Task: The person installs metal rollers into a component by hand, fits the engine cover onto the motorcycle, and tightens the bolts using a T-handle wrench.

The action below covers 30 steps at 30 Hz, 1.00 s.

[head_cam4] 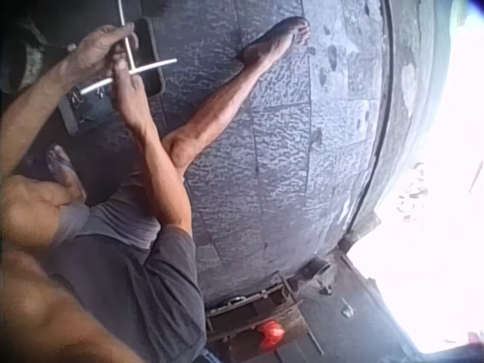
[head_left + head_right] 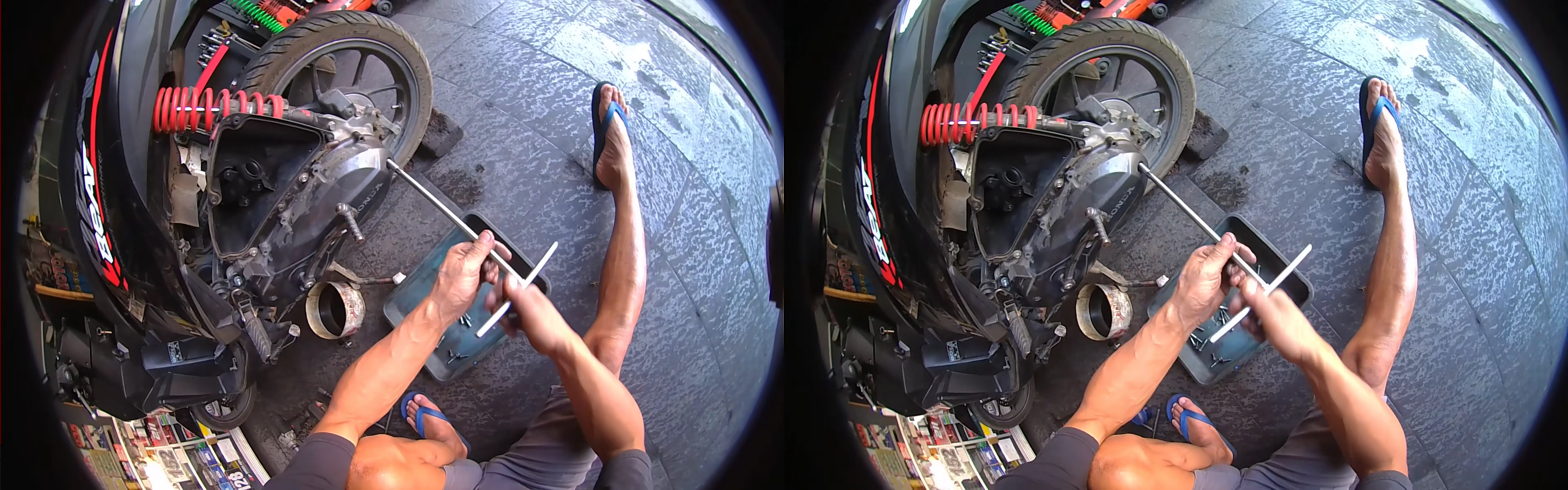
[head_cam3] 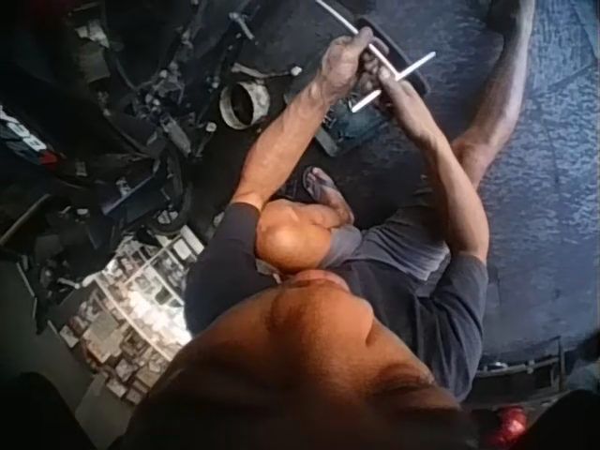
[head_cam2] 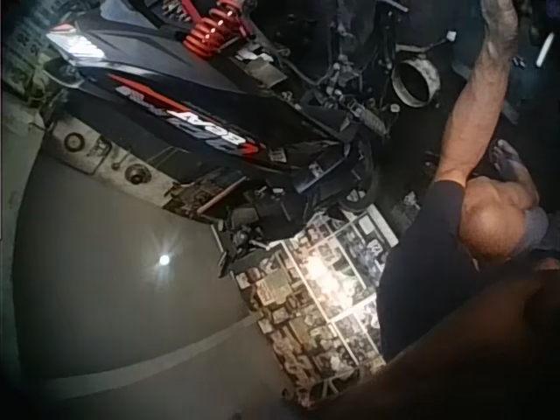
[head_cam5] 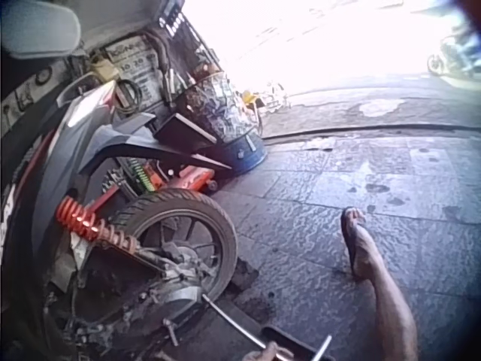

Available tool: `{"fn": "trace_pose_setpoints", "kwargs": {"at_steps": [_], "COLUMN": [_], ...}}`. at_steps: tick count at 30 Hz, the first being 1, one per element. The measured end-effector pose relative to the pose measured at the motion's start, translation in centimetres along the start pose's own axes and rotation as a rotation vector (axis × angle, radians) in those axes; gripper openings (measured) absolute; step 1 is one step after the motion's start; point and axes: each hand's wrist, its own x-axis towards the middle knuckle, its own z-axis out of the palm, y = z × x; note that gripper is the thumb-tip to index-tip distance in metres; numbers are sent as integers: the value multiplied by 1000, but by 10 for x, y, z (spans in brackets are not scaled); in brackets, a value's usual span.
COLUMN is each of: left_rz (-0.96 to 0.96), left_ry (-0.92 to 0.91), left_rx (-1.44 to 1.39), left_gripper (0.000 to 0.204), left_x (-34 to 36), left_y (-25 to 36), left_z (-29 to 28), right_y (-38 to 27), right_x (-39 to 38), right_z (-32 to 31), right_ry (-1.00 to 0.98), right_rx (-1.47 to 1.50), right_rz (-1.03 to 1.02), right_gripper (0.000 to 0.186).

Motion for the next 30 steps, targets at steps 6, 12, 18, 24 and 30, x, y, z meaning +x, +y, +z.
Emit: {"fn": "trace_pose_setpoints", "kwargs": {"at_steps": [6, 12, 18, 24, 30], "left_rz": [-77, -59, -133, -71, -26], "left_ry": [103, 122, -68, -26, 74], "left_rx": [-78, -79, -161, -97, -141], "left_gripper": [40, 37, 31, 33, 31], "left_x": [-9, -10, -13, -19, -9], "left_y": [-3, 9, 9, 9, 14], "left_z": [4, 8, 12, 11, -1], "right_y": [-14, -3, 0, -5, 3], "right_x": [-41, -20, -21, -39, -35], "right_z": [-2, 3, 10, -3, 13], "right_ry": [182, 577, 182, 427, 235], "right_rx": [-709, -1060, -338, -568, -913], "right_rz": [-801, -696, -178, -679, -594], "right_gripper": [45, 40, 41, 38, 41]}}
